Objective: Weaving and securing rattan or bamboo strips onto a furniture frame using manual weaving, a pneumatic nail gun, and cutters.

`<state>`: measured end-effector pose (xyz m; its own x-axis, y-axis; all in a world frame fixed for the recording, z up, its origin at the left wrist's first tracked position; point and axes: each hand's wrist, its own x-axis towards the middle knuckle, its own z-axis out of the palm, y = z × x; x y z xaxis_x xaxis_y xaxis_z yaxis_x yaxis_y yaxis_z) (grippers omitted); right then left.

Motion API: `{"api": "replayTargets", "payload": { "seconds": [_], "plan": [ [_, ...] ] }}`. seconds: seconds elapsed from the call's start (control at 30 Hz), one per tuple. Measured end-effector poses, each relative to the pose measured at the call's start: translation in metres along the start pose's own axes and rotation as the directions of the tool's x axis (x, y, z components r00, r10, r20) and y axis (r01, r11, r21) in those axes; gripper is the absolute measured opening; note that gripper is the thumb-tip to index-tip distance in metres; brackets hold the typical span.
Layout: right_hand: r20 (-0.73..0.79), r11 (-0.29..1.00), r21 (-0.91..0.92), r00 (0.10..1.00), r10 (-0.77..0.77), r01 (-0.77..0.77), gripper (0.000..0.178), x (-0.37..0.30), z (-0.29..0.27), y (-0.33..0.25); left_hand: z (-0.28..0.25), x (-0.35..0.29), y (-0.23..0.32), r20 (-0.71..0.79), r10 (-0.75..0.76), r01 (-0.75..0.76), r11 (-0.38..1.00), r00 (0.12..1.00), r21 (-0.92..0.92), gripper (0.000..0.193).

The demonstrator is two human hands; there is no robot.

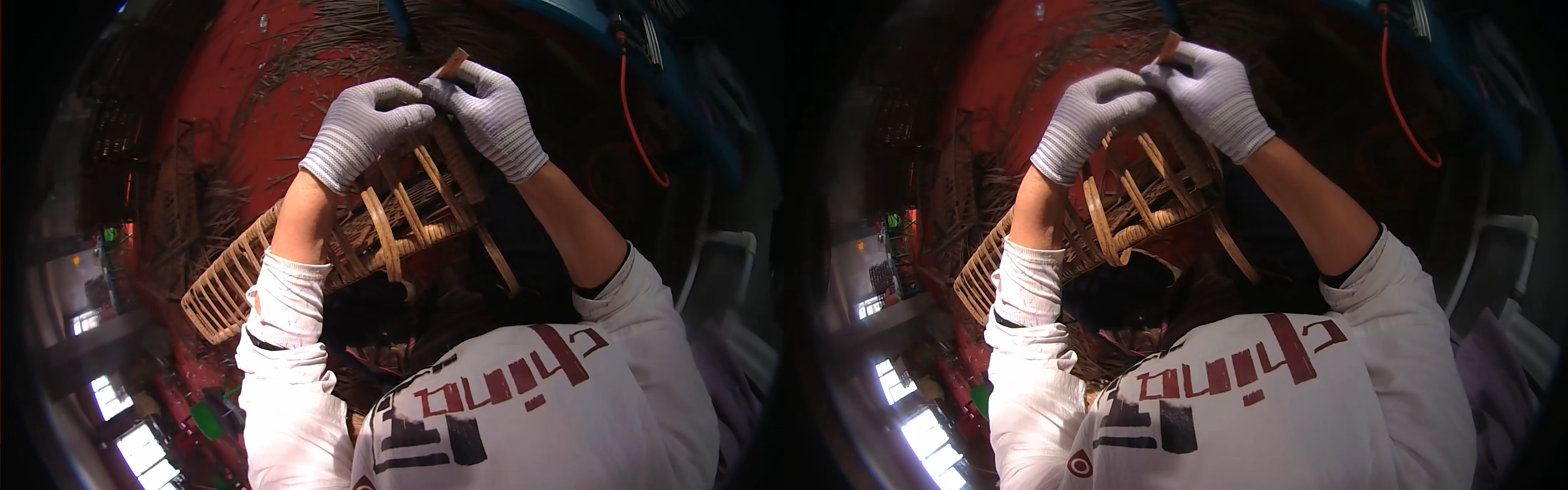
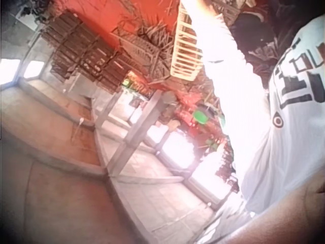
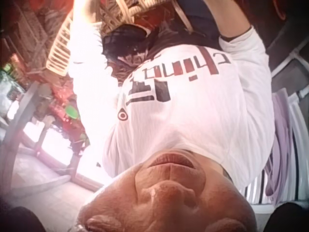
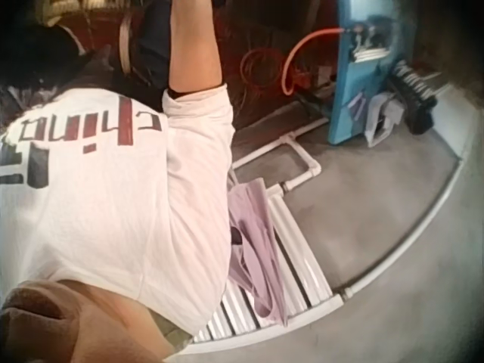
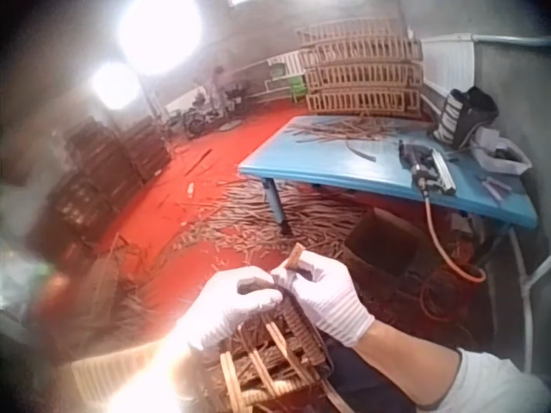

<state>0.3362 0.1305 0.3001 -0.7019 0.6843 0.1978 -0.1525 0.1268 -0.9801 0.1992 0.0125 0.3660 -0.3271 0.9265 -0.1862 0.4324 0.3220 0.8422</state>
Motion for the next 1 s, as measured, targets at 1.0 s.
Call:
{"api": "replayTargets", "payload": {
  "seconds": [1.0],
  "plan": [
    [-0.026,0.972,0.221,0.996,0.083,-0.075,0.018,0.000,-0.010,0.005,0.017,0.020,0.013,-0.090,-0.121,0.118,0.992,0.989,-0.045,0.024]
  ]
}}
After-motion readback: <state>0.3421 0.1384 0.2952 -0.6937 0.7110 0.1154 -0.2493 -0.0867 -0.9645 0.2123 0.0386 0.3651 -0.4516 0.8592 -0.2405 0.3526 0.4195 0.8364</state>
